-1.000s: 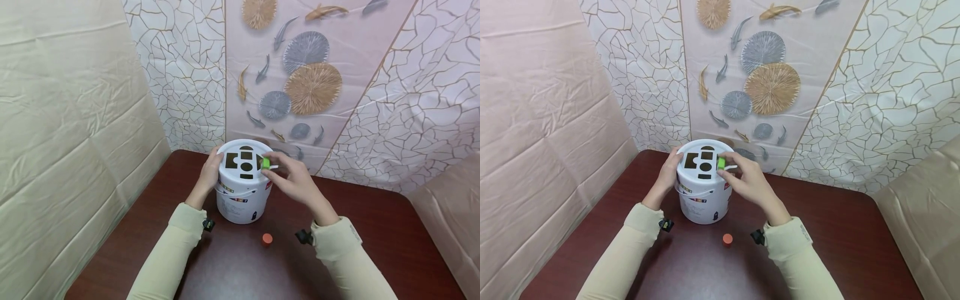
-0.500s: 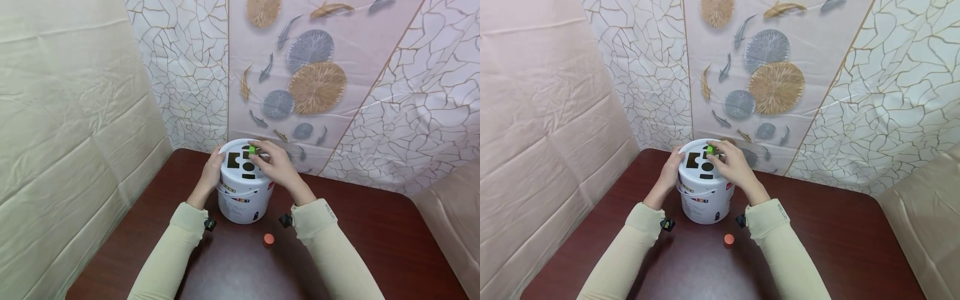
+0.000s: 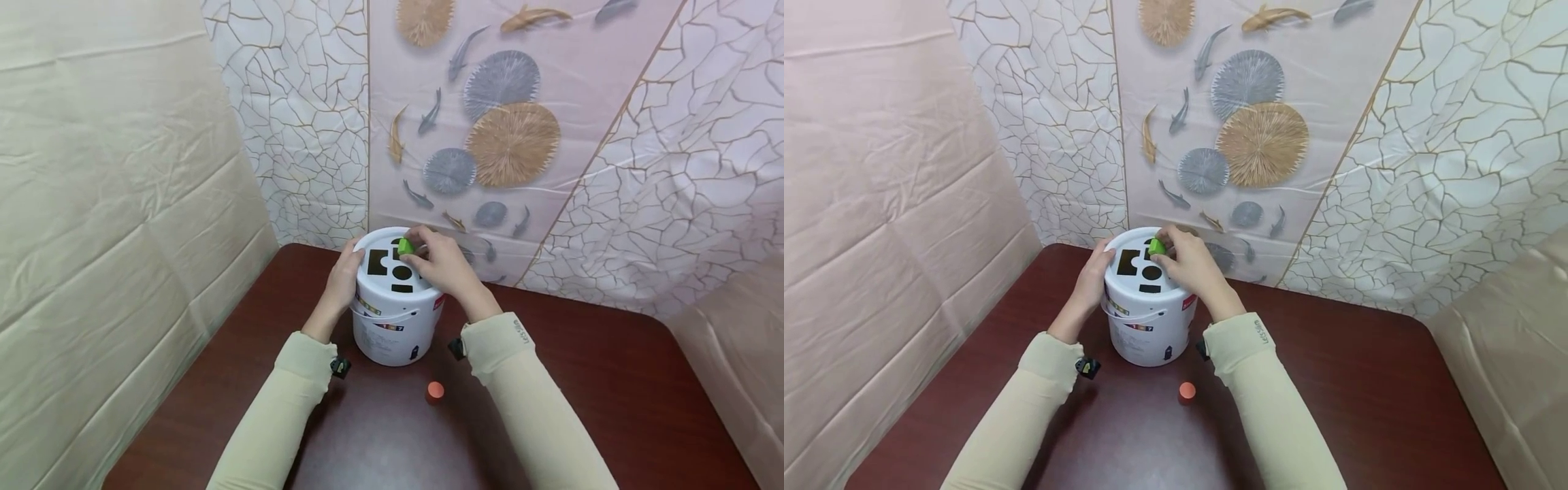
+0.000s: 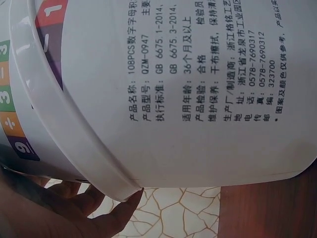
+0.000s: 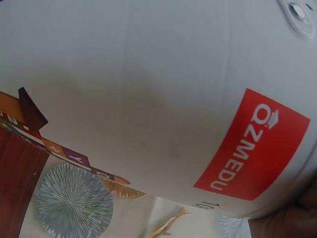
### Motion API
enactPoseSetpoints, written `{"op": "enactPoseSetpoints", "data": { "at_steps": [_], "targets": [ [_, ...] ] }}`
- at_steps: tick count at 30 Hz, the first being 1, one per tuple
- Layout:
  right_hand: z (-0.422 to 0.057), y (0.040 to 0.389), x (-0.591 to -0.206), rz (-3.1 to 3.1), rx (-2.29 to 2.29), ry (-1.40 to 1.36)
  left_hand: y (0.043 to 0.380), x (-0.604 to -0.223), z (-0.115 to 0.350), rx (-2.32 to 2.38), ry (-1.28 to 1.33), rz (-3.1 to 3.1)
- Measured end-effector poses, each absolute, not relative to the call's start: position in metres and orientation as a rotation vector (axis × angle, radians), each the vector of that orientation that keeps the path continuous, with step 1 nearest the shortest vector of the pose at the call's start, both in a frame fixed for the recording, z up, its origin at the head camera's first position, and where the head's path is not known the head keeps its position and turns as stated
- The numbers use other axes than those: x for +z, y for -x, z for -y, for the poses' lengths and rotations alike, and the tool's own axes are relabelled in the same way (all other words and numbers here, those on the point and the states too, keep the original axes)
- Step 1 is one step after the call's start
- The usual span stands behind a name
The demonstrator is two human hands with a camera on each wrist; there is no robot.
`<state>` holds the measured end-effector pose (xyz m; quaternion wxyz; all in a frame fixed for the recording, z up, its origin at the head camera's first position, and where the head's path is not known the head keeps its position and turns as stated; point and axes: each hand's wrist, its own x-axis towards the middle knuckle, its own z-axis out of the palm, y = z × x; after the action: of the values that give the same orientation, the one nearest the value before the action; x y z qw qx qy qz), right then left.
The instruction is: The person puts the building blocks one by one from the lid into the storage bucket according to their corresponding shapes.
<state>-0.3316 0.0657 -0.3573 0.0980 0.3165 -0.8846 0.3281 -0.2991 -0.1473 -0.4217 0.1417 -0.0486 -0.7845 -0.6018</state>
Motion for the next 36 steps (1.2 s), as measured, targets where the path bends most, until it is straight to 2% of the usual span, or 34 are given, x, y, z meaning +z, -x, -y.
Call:
{"op": "enactPoseSetpoints", "data": {
  "at_steps": [18,29,36],
  "targets": [
    [-0.064,0.332,-0.354,2.605,0.802,-0.993,0.301,-0.421,0.149,-1.743,0.181,2.246],
    [-0.072,0.314,-0.360,2.444,1.108,-1.207,0.299,-0.422,0.149,-1.749,0.166,2.269],
    [-0.073,0.309,-0.358,2.397,1.111,-1.303,0.300,-0.421,0.149,-1.736,0.182,2.260]
  ]
}}
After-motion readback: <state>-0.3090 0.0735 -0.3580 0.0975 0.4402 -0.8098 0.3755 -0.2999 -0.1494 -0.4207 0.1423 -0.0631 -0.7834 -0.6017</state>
